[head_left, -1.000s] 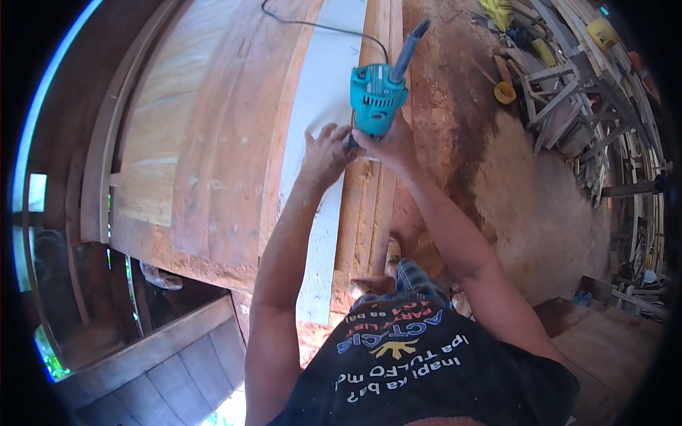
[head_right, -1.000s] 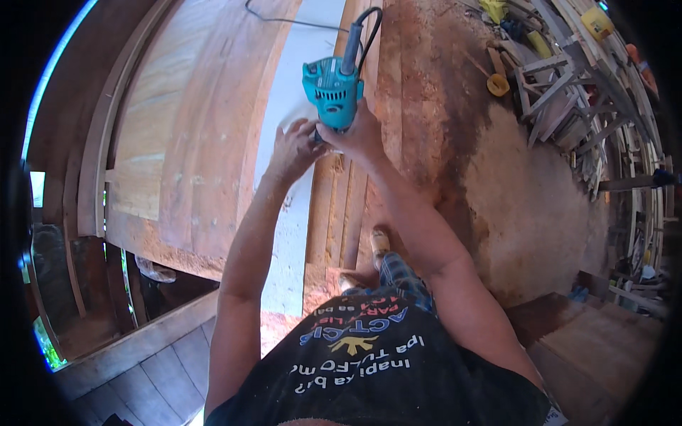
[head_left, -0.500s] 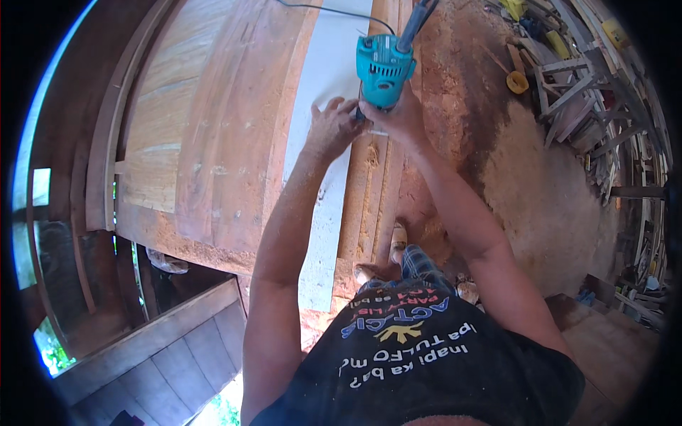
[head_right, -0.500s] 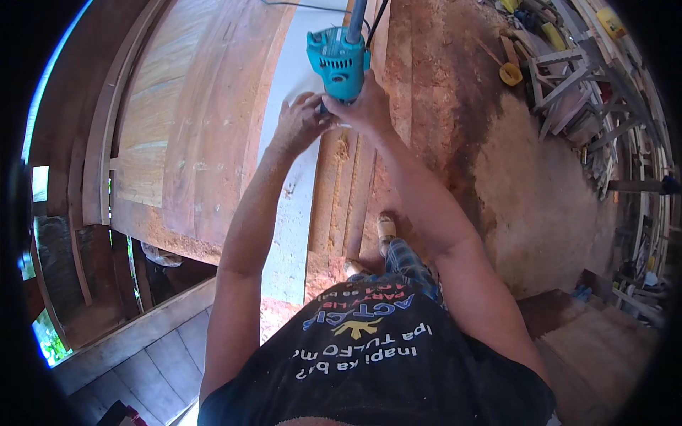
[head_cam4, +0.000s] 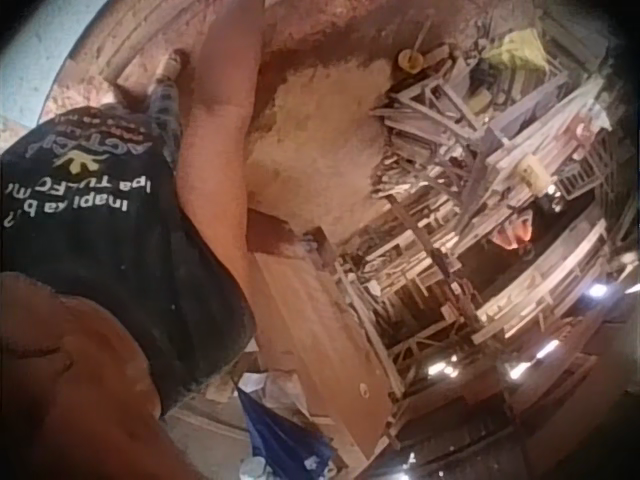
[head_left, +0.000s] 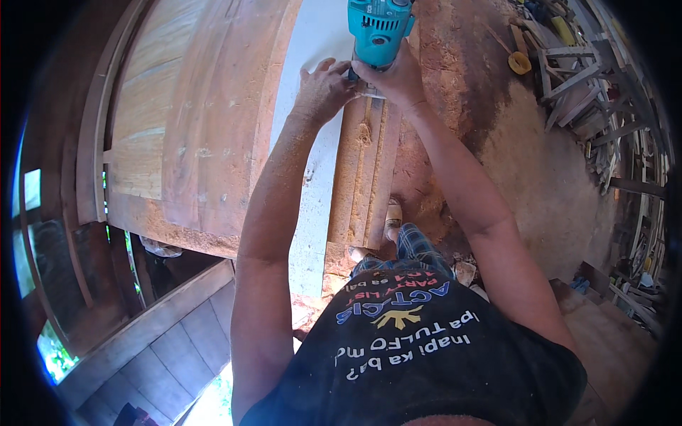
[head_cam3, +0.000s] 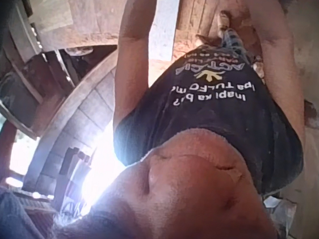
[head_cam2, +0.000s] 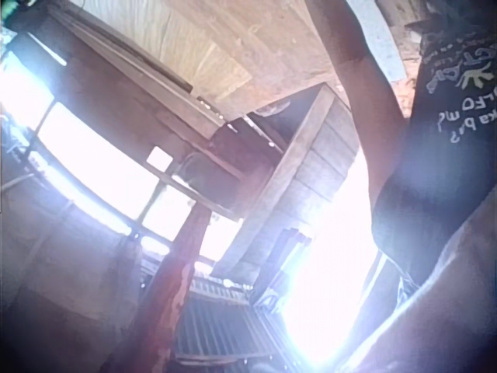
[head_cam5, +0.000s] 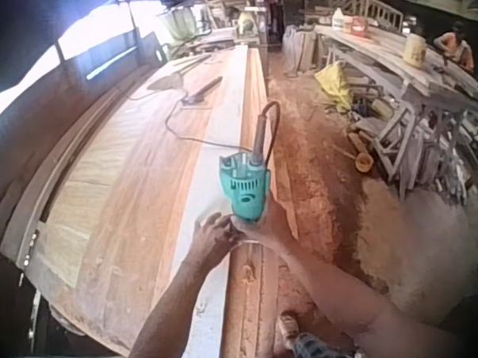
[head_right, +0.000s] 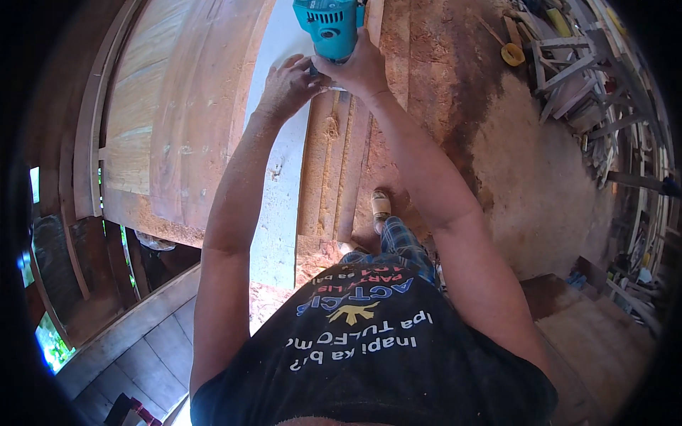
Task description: The person uses a power router to shape the edge of a wooden board, holding the tool with one hand and guiding the board with the other.
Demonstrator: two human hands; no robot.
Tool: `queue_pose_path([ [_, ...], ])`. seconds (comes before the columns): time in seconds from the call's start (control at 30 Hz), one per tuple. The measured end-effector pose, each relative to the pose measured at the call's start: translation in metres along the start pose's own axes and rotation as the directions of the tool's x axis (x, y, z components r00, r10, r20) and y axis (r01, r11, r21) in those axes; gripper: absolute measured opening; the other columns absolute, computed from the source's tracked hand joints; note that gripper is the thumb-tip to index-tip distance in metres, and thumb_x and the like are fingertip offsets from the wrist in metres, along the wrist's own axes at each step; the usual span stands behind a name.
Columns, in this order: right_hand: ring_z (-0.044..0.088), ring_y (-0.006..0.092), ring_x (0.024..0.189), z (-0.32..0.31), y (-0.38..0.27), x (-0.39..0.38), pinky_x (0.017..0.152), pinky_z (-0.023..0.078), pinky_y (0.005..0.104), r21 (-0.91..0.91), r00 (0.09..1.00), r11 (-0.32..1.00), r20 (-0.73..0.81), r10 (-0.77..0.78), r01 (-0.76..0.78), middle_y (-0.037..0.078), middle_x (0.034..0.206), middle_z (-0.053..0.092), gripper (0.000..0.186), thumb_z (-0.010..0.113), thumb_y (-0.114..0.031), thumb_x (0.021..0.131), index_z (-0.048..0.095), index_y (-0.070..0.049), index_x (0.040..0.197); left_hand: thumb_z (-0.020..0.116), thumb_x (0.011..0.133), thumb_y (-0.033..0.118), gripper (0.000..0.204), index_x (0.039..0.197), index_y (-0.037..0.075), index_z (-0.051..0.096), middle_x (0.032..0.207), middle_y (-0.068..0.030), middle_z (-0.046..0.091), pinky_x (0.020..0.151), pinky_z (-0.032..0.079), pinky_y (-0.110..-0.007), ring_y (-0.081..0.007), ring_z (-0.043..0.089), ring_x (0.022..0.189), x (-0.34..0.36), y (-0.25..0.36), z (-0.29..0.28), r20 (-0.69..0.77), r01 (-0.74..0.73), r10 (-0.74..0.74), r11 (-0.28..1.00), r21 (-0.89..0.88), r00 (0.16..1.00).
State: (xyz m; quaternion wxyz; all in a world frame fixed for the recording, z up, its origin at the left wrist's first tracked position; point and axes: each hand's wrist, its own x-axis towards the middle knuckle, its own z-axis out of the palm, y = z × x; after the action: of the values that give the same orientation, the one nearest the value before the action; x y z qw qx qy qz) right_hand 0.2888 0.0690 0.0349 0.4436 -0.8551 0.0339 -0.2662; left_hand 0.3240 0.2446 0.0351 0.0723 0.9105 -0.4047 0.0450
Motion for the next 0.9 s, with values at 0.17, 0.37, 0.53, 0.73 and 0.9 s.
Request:
queue_pose_path([
  [0.17,0.071,0.0311,0.088,0.001,0.005,0.008,0.077,0.057,0.0394,0.064,1.000,0.998,0.017,-0.001,0.000,0.018,0.096,0.069,0.077,0.081,-0.054,0.066,0.051,0.000,0.112,0.056,0.092,0.048,0.025,0.103,0.035,0.075,0.134,0.0075,0.054,0.096,0.038,-0.062,-0.0230,0.046,0.131,0.008,-0.002,0.003,-0.030,0.008,-0.007,1.000,0.028,1.000],
  [0.37,0.071,0.0305,0.088,0.001,0.011,0.015,0.077,0.057,0.0385,0.044,1.000,0.999,0.023,0.021,-0.022,0.018,0.098,0.069,0.079,0.080,-0.055,0.066,0.051,0.001,0.114,0.067,0.084,0.047,0.025,0.102,0.032,0.076,0.123,0.0035,0.062,0.097,0.043,-0.051,-0.0265,0.052,0.126,0.015,-0.002,0.004,-0.131,-0.011,0.016,0.999,0.037,0.991],
  [0.53,0.070,0.0306,0.091,0.001,0.009,0.021,0.079,0.057,0.0387,0.061,0.999,0.997,0.036,0.035,-0.037,0.018,0.102,0.068,0.081,0.080,-0.055,0.066,0.050,0.000,0.118,0.069,0.083,0.044,0.025,0.101,0.027,0.076,0.112,0.0032,0.065,0.089,0.048,-0.044,-0.0230,0.058,0.114,0.023,-0.012,0.008,-0.192,-0.072,0.080,0.996,0.044,0.978],
  [0.73,0.070,0.0305,0.093,0.001,0.013,0.029,0.081,0.057,0.0388,0.031,0.998,0.998,0.038,0.056,-0.057,0.019,0.103,0.068,0.084,0.080,-0.056,0.066,0.051,0.000,0.120,0.065,0.086,0.045,0.024,0.099,0.028,0.076,0.116,0.0060,0.061,0.088,0.046,-0.049,-0.0194,0.054,0.114,0.035,-0.015,0.006,-0.113,-0.038,0.037,0.999,-0.002,0.993],
  [0.9,0.070,0.0314,0.092,0.005,0.020,0.040,0.081,0.056,0.0397,0.046,0.999,0.998,0.036,0.035,-0.036,0.019,0.104,0.068,0.084,0.080,-0.057,0.066,0.051,0.000,0.120,0.058,0.092,0.049,0.026,0.105,0.033,0.075,0.128,0.0082,0.057,0.092,0.041,-0.058,-0.0187,0.047,0.127,0.045,-0.020,0.007,0.029,0.026,-0.027,1.000,0.015,0.999],
])
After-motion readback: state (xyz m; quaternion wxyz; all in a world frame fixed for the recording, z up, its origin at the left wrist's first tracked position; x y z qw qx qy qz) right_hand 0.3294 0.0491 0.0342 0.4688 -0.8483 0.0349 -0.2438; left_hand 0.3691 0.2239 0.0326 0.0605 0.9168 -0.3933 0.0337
